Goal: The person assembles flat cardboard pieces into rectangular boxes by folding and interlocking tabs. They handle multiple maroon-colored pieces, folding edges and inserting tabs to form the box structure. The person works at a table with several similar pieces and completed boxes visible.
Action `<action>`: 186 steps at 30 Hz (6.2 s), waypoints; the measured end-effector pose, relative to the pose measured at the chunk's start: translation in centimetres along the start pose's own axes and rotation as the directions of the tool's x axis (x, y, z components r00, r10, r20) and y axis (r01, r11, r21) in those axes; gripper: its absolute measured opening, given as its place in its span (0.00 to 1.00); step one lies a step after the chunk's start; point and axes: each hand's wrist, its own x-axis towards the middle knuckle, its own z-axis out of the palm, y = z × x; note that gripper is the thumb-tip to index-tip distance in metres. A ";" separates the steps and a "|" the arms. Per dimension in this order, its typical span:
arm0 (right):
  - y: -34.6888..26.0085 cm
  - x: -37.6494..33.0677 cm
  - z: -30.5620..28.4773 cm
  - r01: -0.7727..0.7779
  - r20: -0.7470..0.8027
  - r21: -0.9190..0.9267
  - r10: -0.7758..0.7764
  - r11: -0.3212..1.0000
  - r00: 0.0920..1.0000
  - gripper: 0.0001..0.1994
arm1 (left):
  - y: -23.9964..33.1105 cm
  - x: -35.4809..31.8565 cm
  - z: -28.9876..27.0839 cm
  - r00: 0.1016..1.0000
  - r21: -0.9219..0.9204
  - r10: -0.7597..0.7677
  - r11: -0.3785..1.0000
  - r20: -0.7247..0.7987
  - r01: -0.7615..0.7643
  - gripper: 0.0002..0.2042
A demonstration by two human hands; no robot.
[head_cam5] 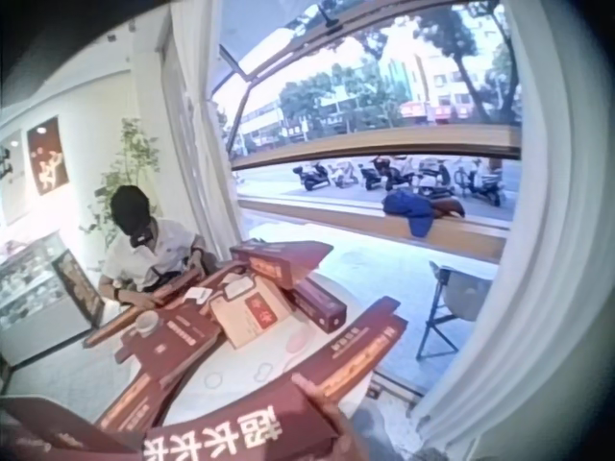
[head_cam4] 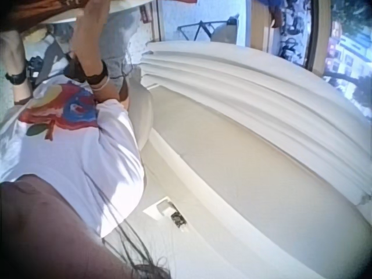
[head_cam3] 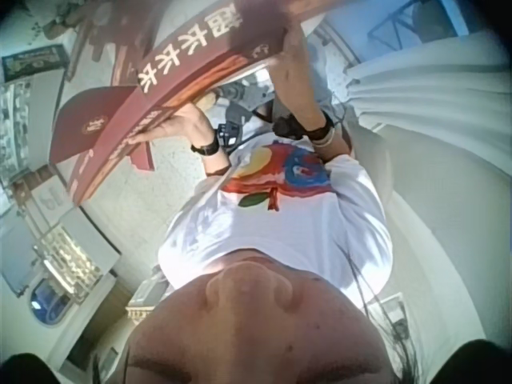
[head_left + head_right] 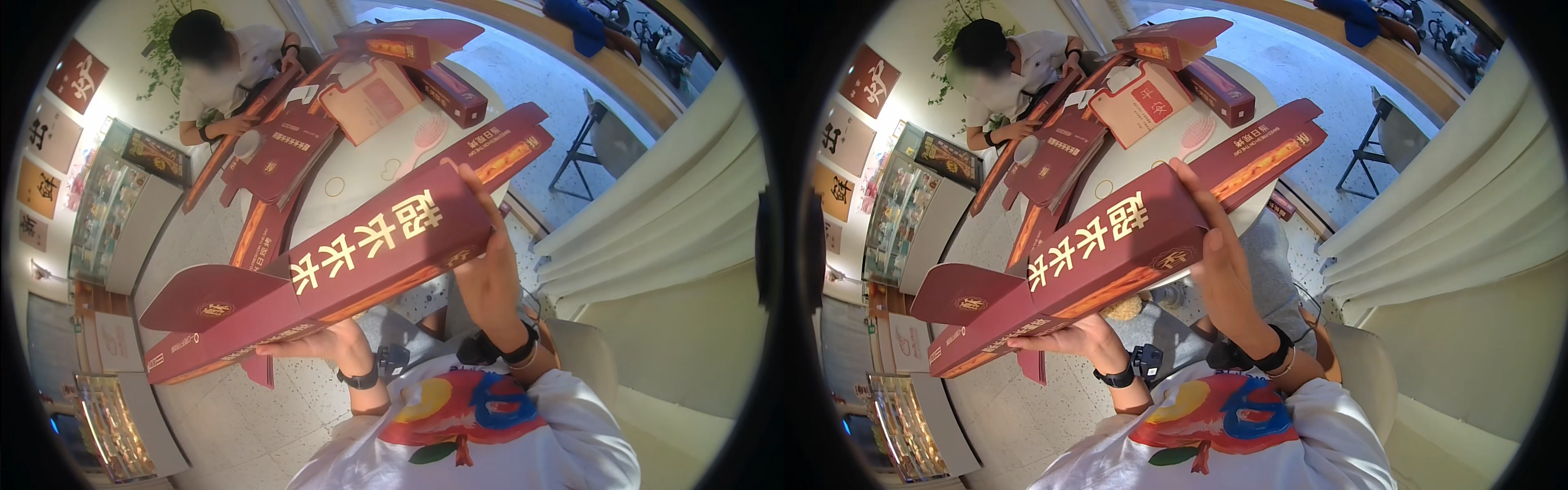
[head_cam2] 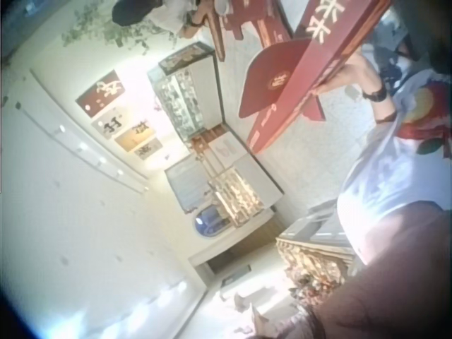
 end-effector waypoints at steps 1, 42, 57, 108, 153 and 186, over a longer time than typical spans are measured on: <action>-0.1 0.1 0.5 0.048 -0.007 0.080 -0.048 0.996 0.999 0.32 | -0.1 -0.1 0.0 1.000 0.008 -0.002 1.000 0.014 0.002 0.36; -2.1 3.3 -0.8 0.074 -0.202 0.172 -0.038 0.982 0.979 0.20 | 0.7 1.0 -6.0 0.975 0.057 0.189 0.979 0.112 -0.196 0.38; -1.7 2.7 -1.1 0.004 -0.185 0.282 0.050 0.959 0.981 0.25 | 2.5 1.7 -6.5 0.869 -0.087 0.014 0.996 0.494 0.033 0.36; -14.7 12.1 -19.2 -0.026 -0.091 -0.940 -0.176 0.341 0.980 0.32 | -24.2 19.7 16.0 0.132 0.028 0.077 0.756 0.988 -0.654 0.30; 0.0 24.7 -19.1 -0.352 0.089 -0.633 0.516 0.690 0.852 0.47 | -12.9 8.1 11.0 -0.608 -0.572 0.077 0.447 0.790 -0.688 0.11; 4.9 33.4 -27.1 -0.596 -0.052 -0.639 0.746 0.486 0.664 0.34 | -7.0 7.0 3.5 0.034 0.271 -0.684 0.242 0.729 -0.932 0.30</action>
